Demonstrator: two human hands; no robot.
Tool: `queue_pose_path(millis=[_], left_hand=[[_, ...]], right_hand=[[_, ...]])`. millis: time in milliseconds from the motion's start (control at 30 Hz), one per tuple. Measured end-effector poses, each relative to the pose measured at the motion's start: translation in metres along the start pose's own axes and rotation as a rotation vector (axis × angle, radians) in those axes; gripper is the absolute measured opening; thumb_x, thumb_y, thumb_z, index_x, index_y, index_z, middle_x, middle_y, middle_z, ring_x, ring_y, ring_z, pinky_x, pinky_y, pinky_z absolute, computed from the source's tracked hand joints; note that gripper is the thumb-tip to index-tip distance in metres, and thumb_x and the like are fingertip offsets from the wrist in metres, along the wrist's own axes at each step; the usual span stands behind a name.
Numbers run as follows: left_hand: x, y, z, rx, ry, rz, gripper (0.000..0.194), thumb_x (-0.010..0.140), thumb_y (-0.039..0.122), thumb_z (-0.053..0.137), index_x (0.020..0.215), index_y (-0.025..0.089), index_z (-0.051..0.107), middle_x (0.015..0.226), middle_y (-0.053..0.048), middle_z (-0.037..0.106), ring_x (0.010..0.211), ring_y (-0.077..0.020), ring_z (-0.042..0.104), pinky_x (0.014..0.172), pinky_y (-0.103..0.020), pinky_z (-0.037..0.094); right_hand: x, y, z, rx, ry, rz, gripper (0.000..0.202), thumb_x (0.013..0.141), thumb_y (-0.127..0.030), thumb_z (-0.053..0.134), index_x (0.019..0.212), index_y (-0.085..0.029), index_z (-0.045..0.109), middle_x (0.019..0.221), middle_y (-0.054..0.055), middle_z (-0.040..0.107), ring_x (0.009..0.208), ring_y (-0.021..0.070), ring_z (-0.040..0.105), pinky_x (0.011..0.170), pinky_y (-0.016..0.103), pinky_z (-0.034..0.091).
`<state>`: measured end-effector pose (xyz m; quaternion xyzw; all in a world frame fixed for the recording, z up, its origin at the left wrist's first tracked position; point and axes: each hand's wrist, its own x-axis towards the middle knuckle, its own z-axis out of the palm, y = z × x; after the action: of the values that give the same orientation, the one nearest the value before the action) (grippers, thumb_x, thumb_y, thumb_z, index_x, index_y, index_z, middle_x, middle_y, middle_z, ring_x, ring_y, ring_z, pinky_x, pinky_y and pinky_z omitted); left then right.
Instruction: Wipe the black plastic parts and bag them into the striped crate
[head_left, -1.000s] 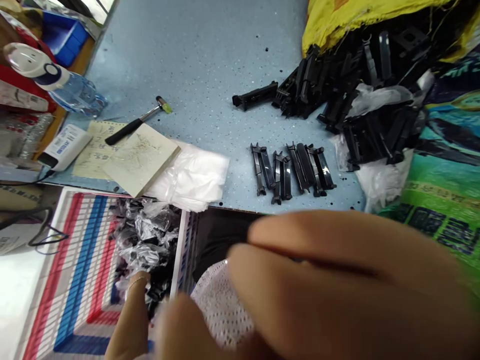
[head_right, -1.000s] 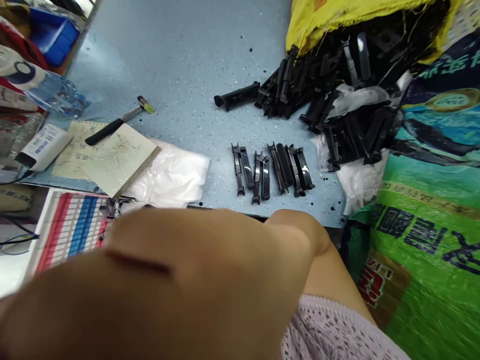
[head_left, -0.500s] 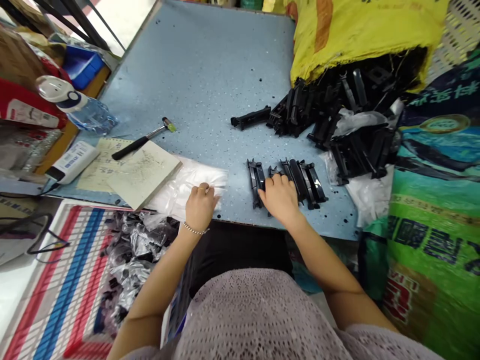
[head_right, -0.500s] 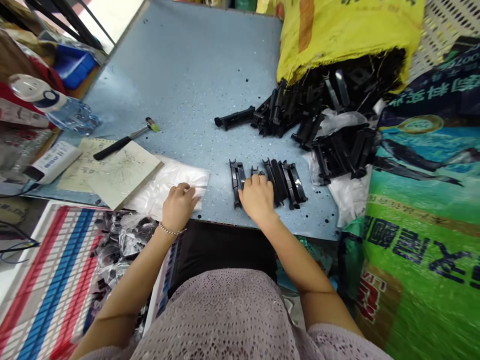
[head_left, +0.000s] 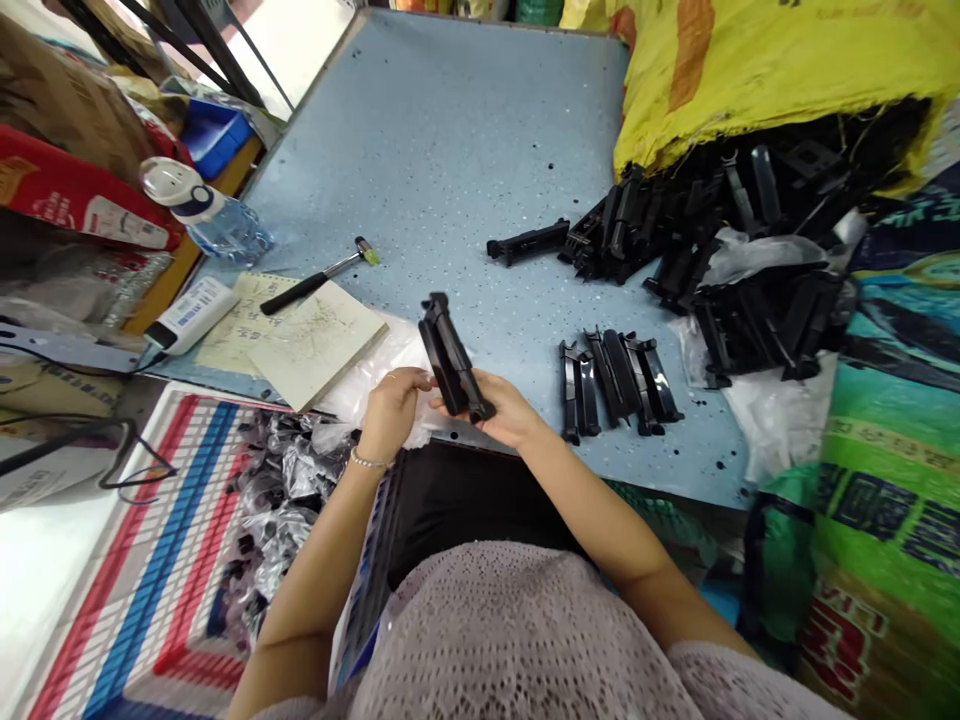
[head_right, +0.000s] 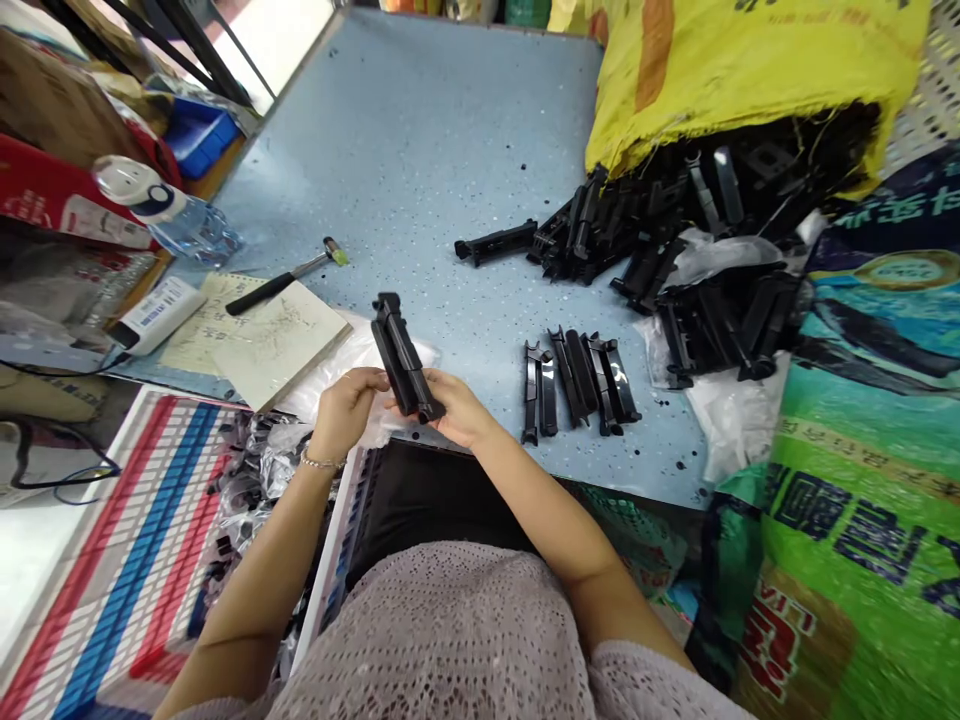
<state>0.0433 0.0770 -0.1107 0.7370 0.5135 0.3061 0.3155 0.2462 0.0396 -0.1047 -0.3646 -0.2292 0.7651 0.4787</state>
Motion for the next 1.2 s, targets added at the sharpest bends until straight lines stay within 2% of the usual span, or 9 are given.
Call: queue_pose_path(millis=[133, 300, 500, 667, 767, 900, 1000, 1100, 1200], left_hand=[[-0.007, 0.002, -0.014, 0.301, -0.066, 0.15, 0.038, 0.091, 0.013, 0.043, 0.118, 0.015, 0.07, 0.123, -0.015, 0.069, 0.114, -0.0268, 0.067, 0.101, -0.044, 0.055], [-0.011, 0.002, -0.017, 0.236, -0.029, 0.135, 0.046, 0.094, 0.017, 0.049, 0.14, 0.018, 0.058, 0.14, -0.015, 0.06, 0.125, -0.026, 0.063, 0.105, -0.041, 0.055], [-0.028, 0.008, -0.014, 0.324, 0.026, 0.331, 0.061, 0.097, 0.01, 0.044, 0.157, 0.022, 0.036, 0.148, -0.018, 0.052, 0.135, -0.0274, 0.056, 0.107, -0.041, 0.055], [-0.053, 0.028, 0.002, 0.203, -0.228, 0.562, 0.076, 0.095, 0.001, 0.036, 0.163, 0.028, 0.016, 0.156, -0.014, 0.045, 0.142, -0.023, 0.049, 0.114, -0.039, 0.05], [-0.06, 0.044, 0.006, 0.126, -0.322, 0.524, 0.076, 0.095, 0.009, 0.047, 0.163, 0.026, 0.017, 0.155, -0.016, 0.045, 0.142, -0.0271, 0.048, 0.115, -0.043, 0.05], [-0.083, 0.069, -0.039, 0.175, -0.252, 0.443, 0.066, 0.092, 0.023, 0.062, 0.152, 0.039, 0.042, 0.126, -0.007, 0.069, 0.113, -0.0286, 0.069, 0.102, -0.046, 0.059], [-0.117, 0.054, -0.107, 0.25, -0.336, 0.203, 0.047, 0.089, 0.035, 0.062, 0.134, 0.048, 0.06, 0.121, 0.0, 0.074, 0.105, -0.0283, 0.073, 0.094, -0.045, 0.062], [-0.146, -0.011, -0.151, 0.337, -0.444, -0.165, 0.027, 0.079, 0.047, 0.067, 0.105, 0.044, 0.076, 0.105, 0.002, 0.079, 0.089, -0.0303, 0.077, 0.072, -0.041, 0.065], [-0.164, -0.081, -0.142, 0.361, -0.483, -0.43, 0.022, 0.072, 0.045, 0.069, 0.059, 0.027, 0.068, 0.048, 0.004, 0.063, 0.041, -0.0225, 0.063, 0.037, -0.029, 0.049]], right_hand=[[-0.014, 0.01, -0.011, 0.089, 0.115, -0.028, 0.029, 0.084, -0.044, 0.074, 0.095, -0.02, 0.061, 0.083, 0.005, 0.074, 0.066, 0.0162, 0.069, 0.06, 0.028, 0.056], [-0.054, 0.016, -0.028, 0.013, -0.132, 0.246, 0.026, 0.088, -0.042, 0.069, 0.089, -0.016, 0.063, 0.073, 0.008, 0.072, 0.046, 0.0088, 0.052, 0.041, 0.021, 0.035], [-0.042, 0.029, -0.013, -0.151, 0.038, 0.222, 0.033, 0.087, -0.046, 0.069, 0.098, -0.017, 0.06, 0.07, 0.006, 0.073, 0.041, 0.0087, 0.05, 0.035, 0.018, 0.026], [-0.023, 0.03, -0.001, -0.057, 0.134, 0.155, 0.025, 0.086, -0.041, 0.066, 0.08, -0.019, 0.056, 0.054, -0.004, 0.055, 0.038, 0.0069, 0.042, 0.036, 0.018, 0.026], [-0.029, 0.034, 0.013, -0.265, 0.221, 0.02, 0.014, 0.09, -0.034, 0.061, 0.091, -0.021, 0.061, 0.065, -0.002, 0.061, 0.054, 0.0122, 0.056, 0.051, 0.024, 0.046], [-0.059, 0.018, 0.035, -0.752, -0.055, -0.162, 0.035, 0.094, -0.028, 0.059, 0.129, -0.025, 0.061, 0.11, 0.006, 0.072, 0.104, 0.0217, 0.067, 0.096, 0.038, 0.052], [-0.086, -0.018, 0.03, -0.93, -0.32, -0.152, 0.036, 0.1, -0.035, 0.054, 0.135, -0.028, 0.06, 0.117, 0.005, 0.072, 0.101, 0.0199, 0.069, 0.093, 0.036, 0.054], [-0.107, -0.054, 0.001, -1.439, 0.223, -0.076, 0.037, 0.102, -0.04, 0.051, 0.131, -0.019, 0.061, 0.116, 0.014, 0.071, 0.096, 0.0254, 0.071, 0.084, 0.04, 0.054], [-0.116, -0.07, -0.034, -1.864, 0.696, 0.238, 0.039, 0.101, -0.04, 0.052, 0.119, -0.007, 0.062, 0.108, 0.024, 0.069, 0.092, 0.035, 0.071, 0.075, 0.044, 0.053]])
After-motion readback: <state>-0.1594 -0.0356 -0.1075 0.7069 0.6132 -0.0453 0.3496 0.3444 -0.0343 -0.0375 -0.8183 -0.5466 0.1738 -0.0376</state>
